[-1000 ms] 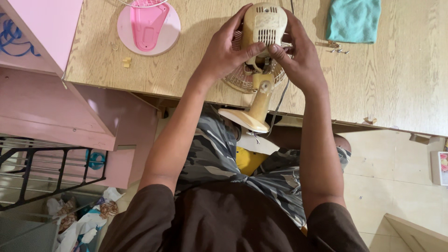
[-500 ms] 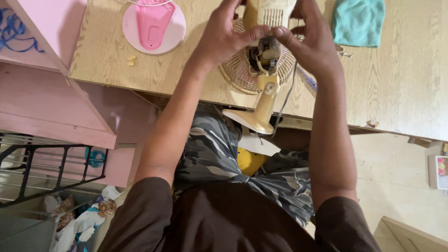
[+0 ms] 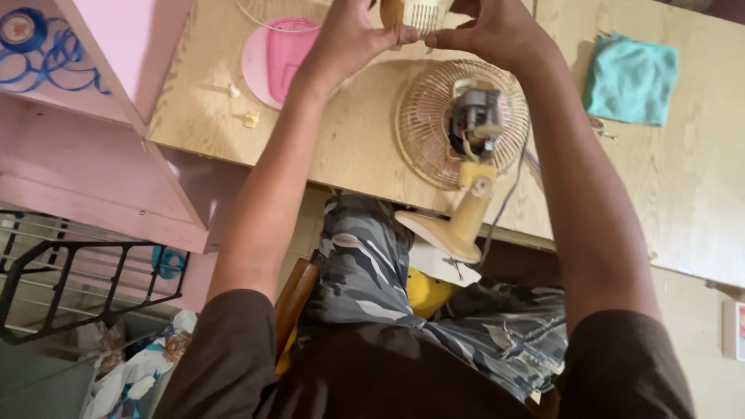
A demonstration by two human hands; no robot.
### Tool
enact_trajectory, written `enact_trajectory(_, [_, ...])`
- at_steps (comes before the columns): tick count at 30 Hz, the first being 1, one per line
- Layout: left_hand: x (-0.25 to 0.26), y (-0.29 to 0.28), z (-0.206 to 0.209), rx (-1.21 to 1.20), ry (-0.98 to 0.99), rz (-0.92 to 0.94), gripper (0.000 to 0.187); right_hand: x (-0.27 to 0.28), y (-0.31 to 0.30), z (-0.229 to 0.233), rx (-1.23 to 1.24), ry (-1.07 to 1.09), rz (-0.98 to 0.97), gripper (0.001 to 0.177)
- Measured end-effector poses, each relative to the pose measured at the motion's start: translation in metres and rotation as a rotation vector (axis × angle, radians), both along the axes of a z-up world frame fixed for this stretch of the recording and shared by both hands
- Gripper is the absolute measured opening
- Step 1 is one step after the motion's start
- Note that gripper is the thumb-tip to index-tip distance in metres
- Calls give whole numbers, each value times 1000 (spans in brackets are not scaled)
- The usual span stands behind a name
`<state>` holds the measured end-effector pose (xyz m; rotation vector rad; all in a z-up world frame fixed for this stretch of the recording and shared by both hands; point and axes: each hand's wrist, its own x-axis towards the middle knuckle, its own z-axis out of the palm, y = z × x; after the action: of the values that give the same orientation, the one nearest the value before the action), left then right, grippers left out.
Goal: The person disassembles a small electric fan by removing the rear cover and unscrewing the motor housing. They then reassemble the fan by reattaching the motor, securing the blades, and wiping the blades with a cloth.
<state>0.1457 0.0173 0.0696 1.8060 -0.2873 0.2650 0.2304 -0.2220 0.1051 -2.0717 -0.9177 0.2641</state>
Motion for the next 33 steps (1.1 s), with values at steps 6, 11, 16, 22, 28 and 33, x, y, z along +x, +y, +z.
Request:
enact_trajectory(6, [18,7,-37,185,-55,77,83,26,21,-25,-46,28,172,89])
enact_trajectory(11, [25,12,-62,185,-60,100,94,26,26,-36,-127,-9,107,101])
enact_trajectory(16, [23,15,-71,183,-41,73,95,20,28,-41,-163,-60,103,98])
enact_trajectory(22, [18,11,-72,109,159,36,88,14,28,-41,-229,-5,46,89])
enact_trajectory(28, [14,11,-67,133,163,36,90,10,31,-35,-285,-18,10,90])
enact_trajectory(33, [2,13,-59,253,-8,116,93,12,14,-31,-128,23,33,79])
